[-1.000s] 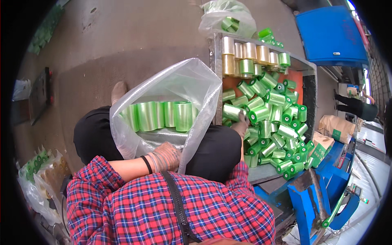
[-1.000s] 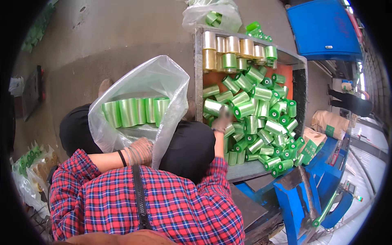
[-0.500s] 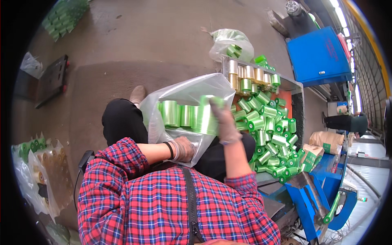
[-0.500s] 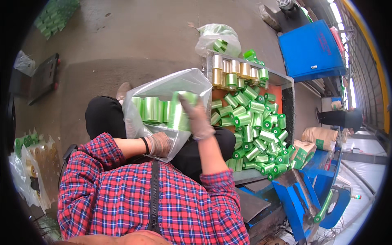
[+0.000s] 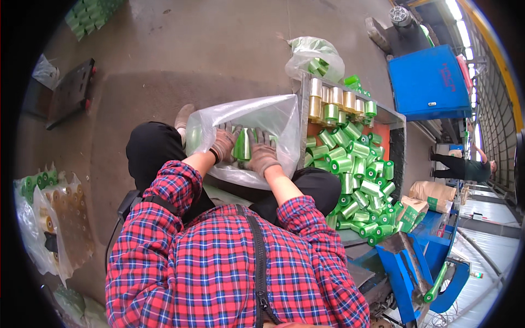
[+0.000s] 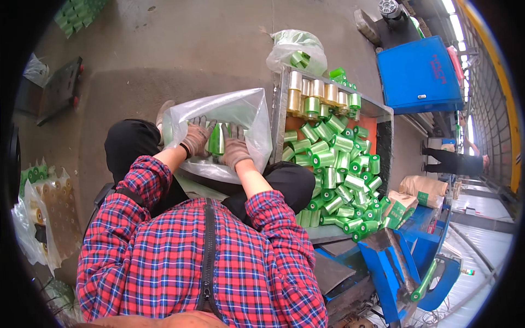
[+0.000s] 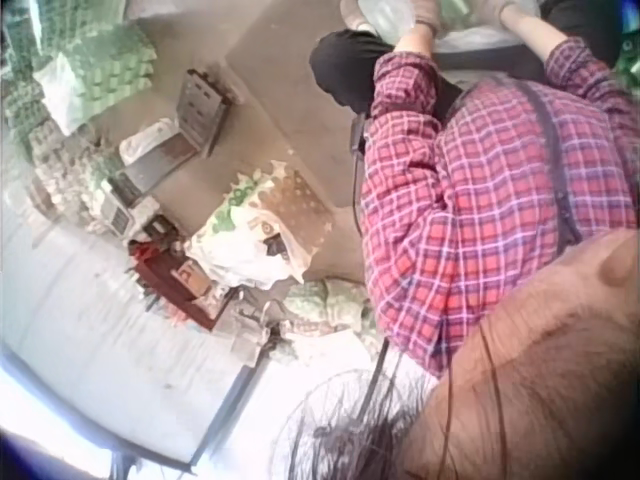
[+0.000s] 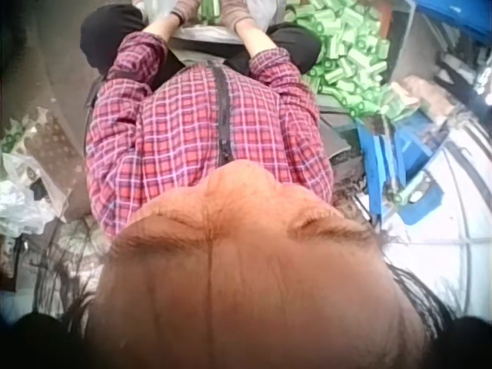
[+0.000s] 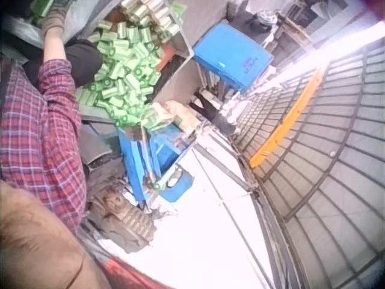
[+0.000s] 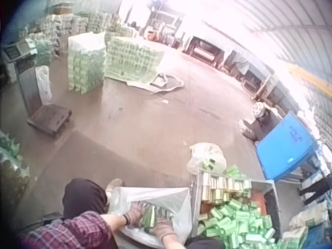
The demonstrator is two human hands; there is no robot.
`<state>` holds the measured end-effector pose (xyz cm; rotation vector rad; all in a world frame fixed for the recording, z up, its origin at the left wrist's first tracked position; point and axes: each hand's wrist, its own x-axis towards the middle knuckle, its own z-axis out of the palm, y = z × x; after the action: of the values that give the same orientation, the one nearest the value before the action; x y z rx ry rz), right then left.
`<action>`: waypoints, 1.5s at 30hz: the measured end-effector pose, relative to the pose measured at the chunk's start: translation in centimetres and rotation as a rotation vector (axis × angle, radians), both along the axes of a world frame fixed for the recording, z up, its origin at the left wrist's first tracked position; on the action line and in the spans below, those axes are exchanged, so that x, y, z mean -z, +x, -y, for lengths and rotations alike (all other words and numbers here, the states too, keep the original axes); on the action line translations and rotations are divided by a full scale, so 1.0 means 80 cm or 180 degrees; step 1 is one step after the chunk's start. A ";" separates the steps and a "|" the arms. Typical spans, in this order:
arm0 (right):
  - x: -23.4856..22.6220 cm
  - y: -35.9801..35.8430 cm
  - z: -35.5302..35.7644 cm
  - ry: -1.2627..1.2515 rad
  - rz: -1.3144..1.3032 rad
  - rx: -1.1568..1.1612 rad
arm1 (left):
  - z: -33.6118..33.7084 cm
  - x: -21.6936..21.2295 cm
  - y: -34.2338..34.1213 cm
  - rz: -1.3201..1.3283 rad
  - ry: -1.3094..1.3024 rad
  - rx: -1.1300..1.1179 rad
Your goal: Packing rolls of green plastic film into a transparent bag.
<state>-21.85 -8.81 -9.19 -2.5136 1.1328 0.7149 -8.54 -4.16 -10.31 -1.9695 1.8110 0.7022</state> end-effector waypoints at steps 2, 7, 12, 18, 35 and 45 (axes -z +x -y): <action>0.010 0.004 0.002 -0.0143 -0.0013 -0.0189 | -0.001 0.008 0.003 -0.0134 -0.0141 0.0026; 0.018 0.008 0.017 -0.0215 0.0086 -0.0531 | -0.004 -0.002 0.004 -0.0134 0.0028 0.0192; 0.026 0.005 0.003 -0.0265 0.0109 -0.0454 | -0.012 0.002 0.001 -0.0080 -0.0276 0.0269; -0.010 -0.010 0.020 -0.0437 -0.0342 -0.0671 | -0.028 -0.029 0.009 0.0146 -0.0359 0.0964; -0.134 -0.307 0.099 -0.1365 0.1821 0.2354 | -0.051 -0.257 0.046 -0.0925 -0.0853 0.1193; 0.277 -0.442 0.034 0.0510 0.1445 0.6717 | -0.047 -0.254 -0.011 -0.1541 -0.0697 0.0341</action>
<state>-57.24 -11.50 -31.35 -0.2706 2.2462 -0.3653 -9.39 -0.38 10.01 -1.9313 2.3430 1.0553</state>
